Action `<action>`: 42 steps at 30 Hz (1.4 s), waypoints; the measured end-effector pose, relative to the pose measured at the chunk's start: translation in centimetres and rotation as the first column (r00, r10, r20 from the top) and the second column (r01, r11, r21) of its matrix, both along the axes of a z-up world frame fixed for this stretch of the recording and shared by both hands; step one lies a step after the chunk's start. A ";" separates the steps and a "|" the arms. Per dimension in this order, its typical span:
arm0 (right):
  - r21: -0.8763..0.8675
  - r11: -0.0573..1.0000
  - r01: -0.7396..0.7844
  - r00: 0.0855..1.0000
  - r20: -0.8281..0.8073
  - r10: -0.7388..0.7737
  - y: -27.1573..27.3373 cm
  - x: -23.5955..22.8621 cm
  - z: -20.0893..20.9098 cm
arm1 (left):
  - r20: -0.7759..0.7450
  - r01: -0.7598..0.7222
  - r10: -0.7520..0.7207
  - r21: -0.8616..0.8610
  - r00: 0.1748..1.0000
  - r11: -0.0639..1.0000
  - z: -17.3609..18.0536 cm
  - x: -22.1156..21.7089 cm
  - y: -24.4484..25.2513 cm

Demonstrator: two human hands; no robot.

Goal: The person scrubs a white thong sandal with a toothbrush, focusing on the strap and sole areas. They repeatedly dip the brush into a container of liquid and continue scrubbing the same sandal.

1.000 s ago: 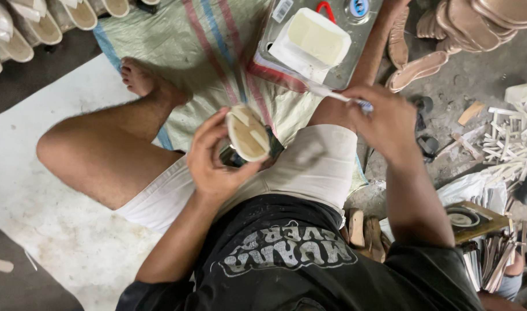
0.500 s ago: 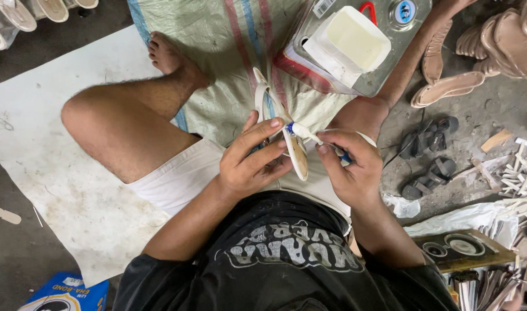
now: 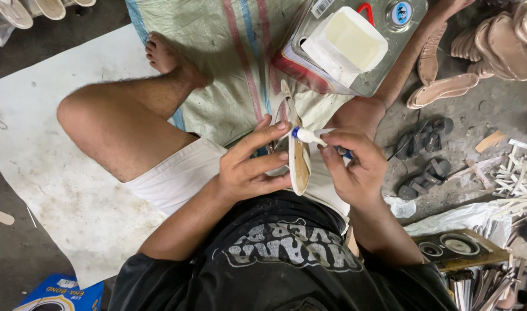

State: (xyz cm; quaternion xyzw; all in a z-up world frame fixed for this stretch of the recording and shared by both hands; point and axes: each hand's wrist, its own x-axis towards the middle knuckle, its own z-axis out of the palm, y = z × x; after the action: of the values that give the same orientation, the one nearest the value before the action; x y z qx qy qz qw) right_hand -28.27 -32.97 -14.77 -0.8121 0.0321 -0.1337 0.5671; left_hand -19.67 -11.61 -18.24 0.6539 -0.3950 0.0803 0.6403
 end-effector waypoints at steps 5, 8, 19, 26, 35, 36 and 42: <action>0.115 0.983 -0.140 0.987 0.098 0.129 0.0 -0.3 0.2 | -0.024 -0.014 0.015 0.051 1.000 0.999 0.3 0.0 0.7; 0.129 0.968 -0.217 0.968 0.154 0.197 -0.5 -0.1 0.5 | -0.065 -0.014 0.015 0.017 0.998 1.000 0.4 0.2 0.8; -0.001 0.999 0.049 0.998 -0.039 -0.049 -0.2 -0.7 1.2 | 0.115 -0.009 0.000 0.079 0.993 0.997 0.9 0.4 1.1; 0.346 0.937 0.040 0.990 -0.141 0.010 -0.3 -2.1 0.0 | 0.315 -0.096 0.010 0.261 0.949 0.960 0.8 0.7 1.3; 0.330 0.938 -0.109 0.985 -0.093 0.147 -0.7 -1.4 -0.4 | 0.028 0.007 -0.008 0.053 1.000 0.999 0.5 0.3 0.7; 0.268 0.962 -0.045 0.991 -0.109 0.076 -0.3 -1.4 -0.5 | 0.031 0.020 -0.021 0.053 0.999 0.998 0.6 0.4 0.7; 0.136 0.990 -0.045 0.999 0.011 0.043 0.5 -1.0 -0.3 | -0.022 0.017 -0.014 0.116 1.000 0.993 1.8 0.6 0.7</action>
State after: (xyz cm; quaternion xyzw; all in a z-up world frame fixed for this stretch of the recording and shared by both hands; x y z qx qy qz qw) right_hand -29.29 -32.46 -15.06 -0.7713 0.0209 -0.1221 0.6243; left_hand -19.05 -10.92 -16.40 0.6879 -0.3972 0.0453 0.6058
